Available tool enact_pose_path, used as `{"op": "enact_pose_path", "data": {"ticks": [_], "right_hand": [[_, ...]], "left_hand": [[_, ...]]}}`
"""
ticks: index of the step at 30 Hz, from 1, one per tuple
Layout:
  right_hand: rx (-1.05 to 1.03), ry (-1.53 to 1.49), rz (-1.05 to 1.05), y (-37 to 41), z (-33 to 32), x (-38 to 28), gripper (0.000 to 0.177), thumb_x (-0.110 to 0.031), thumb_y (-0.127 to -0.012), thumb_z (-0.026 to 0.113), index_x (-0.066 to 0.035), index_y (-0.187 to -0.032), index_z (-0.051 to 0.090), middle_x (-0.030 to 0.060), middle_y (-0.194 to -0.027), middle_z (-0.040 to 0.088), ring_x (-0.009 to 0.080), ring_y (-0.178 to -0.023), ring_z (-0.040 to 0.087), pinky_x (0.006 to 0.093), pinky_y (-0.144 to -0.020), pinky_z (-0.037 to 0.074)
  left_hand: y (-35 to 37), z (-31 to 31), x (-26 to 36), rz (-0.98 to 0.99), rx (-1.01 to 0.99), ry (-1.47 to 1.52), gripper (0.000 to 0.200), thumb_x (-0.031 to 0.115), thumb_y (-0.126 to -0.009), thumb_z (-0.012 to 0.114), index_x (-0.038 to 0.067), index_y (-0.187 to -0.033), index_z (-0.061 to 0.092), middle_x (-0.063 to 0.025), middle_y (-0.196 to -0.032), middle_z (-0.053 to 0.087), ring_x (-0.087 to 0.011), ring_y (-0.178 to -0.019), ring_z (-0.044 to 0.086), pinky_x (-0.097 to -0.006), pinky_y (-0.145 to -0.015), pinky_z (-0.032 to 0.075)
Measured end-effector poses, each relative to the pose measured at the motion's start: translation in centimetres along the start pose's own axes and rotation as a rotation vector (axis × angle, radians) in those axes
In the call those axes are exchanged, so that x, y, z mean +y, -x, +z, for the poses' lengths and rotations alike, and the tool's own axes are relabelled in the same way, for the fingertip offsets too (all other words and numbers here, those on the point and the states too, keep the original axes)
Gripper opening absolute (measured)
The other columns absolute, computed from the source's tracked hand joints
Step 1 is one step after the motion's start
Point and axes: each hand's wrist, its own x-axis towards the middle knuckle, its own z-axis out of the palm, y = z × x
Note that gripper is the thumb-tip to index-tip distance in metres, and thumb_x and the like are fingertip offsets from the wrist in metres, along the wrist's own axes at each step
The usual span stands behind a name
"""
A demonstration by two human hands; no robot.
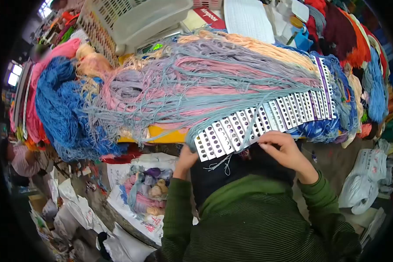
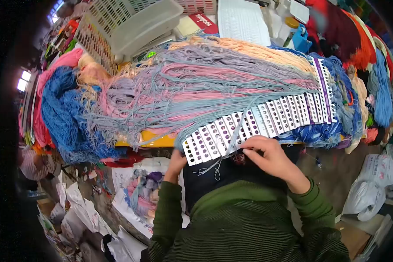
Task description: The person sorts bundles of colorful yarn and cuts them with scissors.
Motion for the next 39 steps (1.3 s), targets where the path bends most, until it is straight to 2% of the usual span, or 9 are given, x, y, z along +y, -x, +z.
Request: {"op": "enact_pose_path", "data": {"ticks": [2, 7, 13, 16, 23, 28, 35, 38, 39], "right_hand": [[0.015, 0.005, 0.037, 0.4, -1.1, 0.2, 0.014, -0.005, -0.074, 0.053, 0.001, -0.086, 0.056, 0.0081, -0.076, 0.056, 0.0153, -0.064, 0.052, 0.0238, -0.056, 0.041], [-0.017, -0.017, -0.011, 1.6, -2.1, 1.9, 0.014, -0.006, -0.074, 0.054, 0.001, -0.086, 0.056, 0.0077, -0.075, 0.056, 0.0154, -0.064, 0.053, 0.0245, -0.056, 0.041], [0.015, -0.083, -0.042, 1.8, -2.1, 2.7, 0.013, -0.006, -0.074, 0.054, 0.001, -0.085, 0.056, 0.0081, -0.074, 0.056, 0.0159, -0.063, 0.053, 0.0247, -0.055, 0.041], [0.078, -0.104, -0.082, 1.7, -2.1, 3.2, 0.012, -0.005, -0.074, 0.053, 0.001, -0.084, 0.057, 0.0082, -0.074, 0.056, 0.0159, -0.062, 0.052, 0.0245, -0.054, 0.041], [0.204, -0.096, -0.086, 1.3, -4.0, 3.2, 0.011, -0.004, -0.074, 0.053, 0.001, -0.083, 0.057, 0.0092, -0.077, 0.056, 0.0181, -0.064, 0.053, 0.0259, -0.056, 0.041], [0.299, -0.088, -0.100, 3.3, -6.4, 3.3, 0.011, -0.003, -0.073, 0.053, 0.002, -0.082, 0.056, 0.0090, -0.077, 0.056, 0.0180, -0.067, 0.054, 0.0262, -0.059, 0.042], [0.472, -0.179, 0.003, 5.7, -8.3, 7.0, 0.010, -0.005, -0.073, 0.055, 0.001, -0.080, 0.057, 0.0077, -0.073, 0.057, 0.0143, -0.062, 0.052, 0.0241, -0.055, 0.042], [0.501, -0.133, -0.044, 6.4, -9.0, 7.7, 0.010, -0.008, -0.073, 0.055, -0.001, -0.079, 0.057, 0.0106, -0.073, 0.057, 0.0200, -0.065, 0.056, 0.0274, -0.057, 0.043], [0.513, -0.154, -0.074, 6.7, -9.0, 8.5, 0.011, -0.009, -0.074, 0.054, -0.001, -0.080, 0.057, 0.0109, -0.073, 0.056, 0.0212, -0.066, 0.055, 0.0276, -0.058, 0.043]], "left_hand": [[0.3, 1.5, 0.7, 0.278, -0.025, -0.221, 0.032, 0.012, -0.068, 0.063, -0.002, -0.095, 0.053, -0.0067, -0.084, 0.058, -0.0138, -0.075, 0.054, -0.0267, -0.069, 0.043], [6.3, -4.9, 13.0, -0.431, -0.282, 0.034, 0.011, 0.006, -0.069, 0.056, 0.002, -0.080, 0.056, -0.0054, -0.073, 0.057, -0.0092, -0.060, 0.052, -0.0224, -0.054, 0.041], [8.3, -19.5, 23.1, 0.255, 1.084, 0.816, 0.018, 0.017, -0.080, 0.047, 0.004, -0.092, 0.049, -0.0031, -0.072, 0.052, -0.0111, -0.064, 0.050, -0.0231, -0.054, 0.040], [8.9, -21.5, 20.8, 0.367, 1.147, 0.630, 0.019, 0.018, -0.079, 0.050, 0.004, -0.092, 0.050, -0.0031, -0.074, 0.053, -0.0104, -0.069, 0.051, -0.0237, -0.057, 0.041], [0.1, 8.7, 15.3, 0.340, 0.167, -0.579, 0.014, 0.010, -0.071, 0.060, 0.002, -0.082, 0.055, -0.0067, -0.076, 0.055, -0.0145, -0.068, 0.052, -0.0255, -0.059, 0.042], [-3.2, 12.6, 12.8, 0.458, 0.074, -0.991, 0.013, 0.011, -0.070, 0.060, 0.004, -0.079, 0.056, -0.0081, -0.073, 0.053, -0.0178, -0.067, 0.050, -0.0282, -0.063, 0.039], [-2.5, 7.9, 17.5, -0.344, 0.046, 0.519, 0.013, 0.012, -0.082, 0.045, 0.005, -0.087, 0.054, -0.0009, -0.066, 0.048, -0.0132, -0.062, 0.047, -0.0250, -0.055, 0.037], [-1.4, 3.4, 19.6, -0.185, 0.202, 0.239, 0.017, 0.009, -0.084, 0.033, 0.005, -0.093, 0.047, 0.0059, -0.057, 0.034, -0.0052, -0.043, 0.034, -0.0207, -0.040, 0.030], [-2.3, 0.6, 20.8, -0.301, 0.098, 0.923, 0.019, 0.007, -0.083, 0.032, 0.003, -0.093, 0.048, 0.0046, -0.058, 0.035, -0.0061, -0.043, 0.033, -0.0198, -0.041, 0.029]]}}
